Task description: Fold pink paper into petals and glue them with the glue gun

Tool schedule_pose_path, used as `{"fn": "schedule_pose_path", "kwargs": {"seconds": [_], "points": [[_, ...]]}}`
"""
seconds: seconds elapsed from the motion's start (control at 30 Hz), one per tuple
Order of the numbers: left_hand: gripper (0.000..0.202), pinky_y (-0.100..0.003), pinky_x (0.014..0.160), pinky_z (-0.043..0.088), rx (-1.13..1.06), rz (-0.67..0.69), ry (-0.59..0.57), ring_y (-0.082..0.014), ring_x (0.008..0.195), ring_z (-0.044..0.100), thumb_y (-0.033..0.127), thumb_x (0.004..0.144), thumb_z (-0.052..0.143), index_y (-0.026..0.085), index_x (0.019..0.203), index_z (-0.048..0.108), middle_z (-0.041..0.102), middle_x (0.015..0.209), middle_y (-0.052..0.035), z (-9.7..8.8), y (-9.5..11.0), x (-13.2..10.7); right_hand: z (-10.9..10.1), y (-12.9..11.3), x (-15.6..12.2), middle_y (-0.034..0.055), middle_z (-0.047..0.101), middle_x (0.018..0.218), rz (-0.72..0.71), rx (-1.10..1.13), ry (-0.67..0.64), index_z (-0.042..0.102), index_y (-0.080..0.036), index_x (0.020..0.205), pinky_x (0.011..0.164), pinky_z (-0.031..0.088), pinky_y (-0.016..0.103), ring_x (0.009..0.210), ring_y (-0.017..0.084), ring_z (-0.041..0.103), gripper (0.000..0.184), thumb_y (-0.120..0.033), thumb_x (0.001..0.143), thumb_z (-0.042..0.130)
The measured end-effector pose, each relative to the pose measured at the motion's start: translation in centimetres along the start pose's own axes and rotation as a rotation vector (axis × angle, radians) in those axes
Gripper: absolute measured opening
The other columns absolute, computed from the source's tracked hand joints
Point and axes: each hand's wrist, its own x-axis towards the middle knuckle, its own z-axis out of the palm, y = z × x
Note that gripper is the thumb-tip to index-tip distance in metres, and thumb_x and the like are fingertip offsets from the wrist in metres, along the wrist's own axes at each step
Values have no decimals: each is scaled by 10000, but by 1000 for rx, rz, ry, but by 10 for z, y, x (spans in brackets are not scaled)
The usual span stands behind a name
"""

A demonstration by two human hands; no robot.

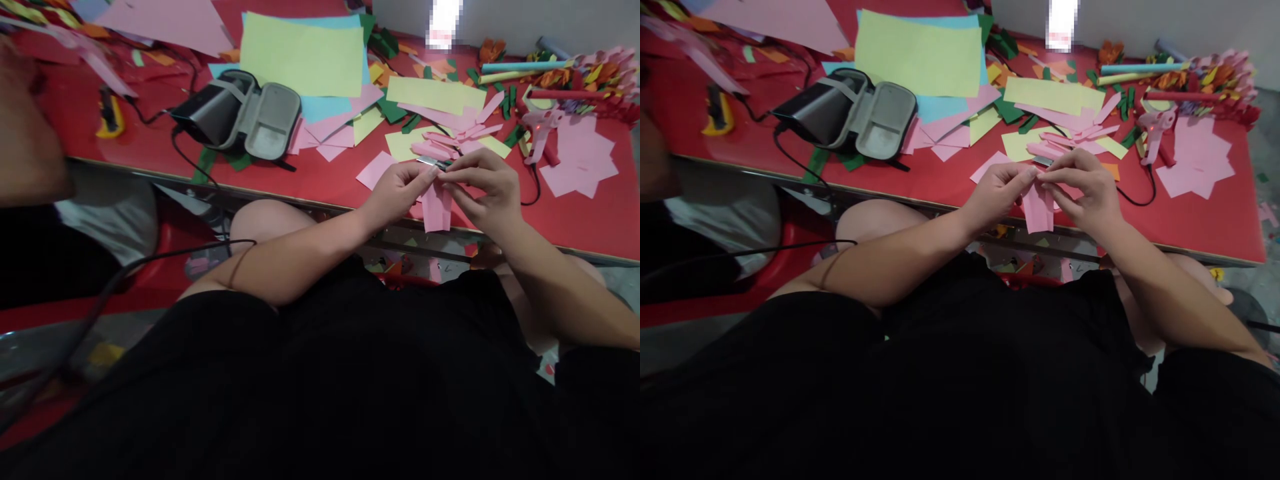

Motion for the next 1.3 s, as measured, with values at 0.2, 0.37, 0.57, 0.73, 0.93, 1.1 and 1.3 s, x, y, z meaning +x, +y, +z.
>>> {"fn": "schedule_pose_path", "kwargs": {"seconds": [0.2,0.37,0.57,0.73,0.93,1.1,1.3], "points": [[771,-345,749,496,70,90,41,-163,751,608,923,1089,762,223,765,776,683,754,-19,5,-7,-2,5,-9,1,65,824,1032,226,220,25,849,-342,992,713,637,457,940,275,759,397,-719,1039,964],[723,-371,826,559,133,150,100,-187,825,694,862,1127,763,240,760,787,750,818,-45,4,-17,-2,12,-9,1,8,718,809,431,369,60,732,-305,866,613,562,378,732,197,663,608,-800,865,1084],[652,-408,912,612,176,190,132,-216,947,723,801,1148,789,266,776,817,743,886,-53,-1,-23,0,13,-12,3,26,792,806,514,447,41,849,-281,859,704,650,380,808,222,740,517,-745,876,1075],[619,-417,1038,641,140,143,126,-220,1074,755,793,1125,831,268,797,833,751,949,-48,-3,-24,1,15,-15,3,41,845,853,533,453,53,890,-273,858,783,697,406,875,243,798,373,-603,932,1050],[523,-365,927,631,17,-14,142,-193,971,753,721,1077,932,268,828,853,772,926,-41,1,-16,-1,17,-8,-1,24,835,836,460,357,56,887,-282,851,667,590,366,760,199,703,325,-564,960,1006],[394,-349,821,592,23,-47,157,-181,906,736,604,1019,1020,281,852,869,767,888,-28,4,-10,-1,25,-3,-3,11,777,782,449,369,33,836,-288,829,617,542,362,697,189,638,374,-591,951,1020],[506,-329,782,572,-4,-97,115,-189,899,739,737,1008,984,257,897,875,807,888,-37,1,-5,3,24,-3,-1,24,785,790,449,381,53,817,-286,815,636,562,376,730,207,669,459,-680,926,1025]]}}
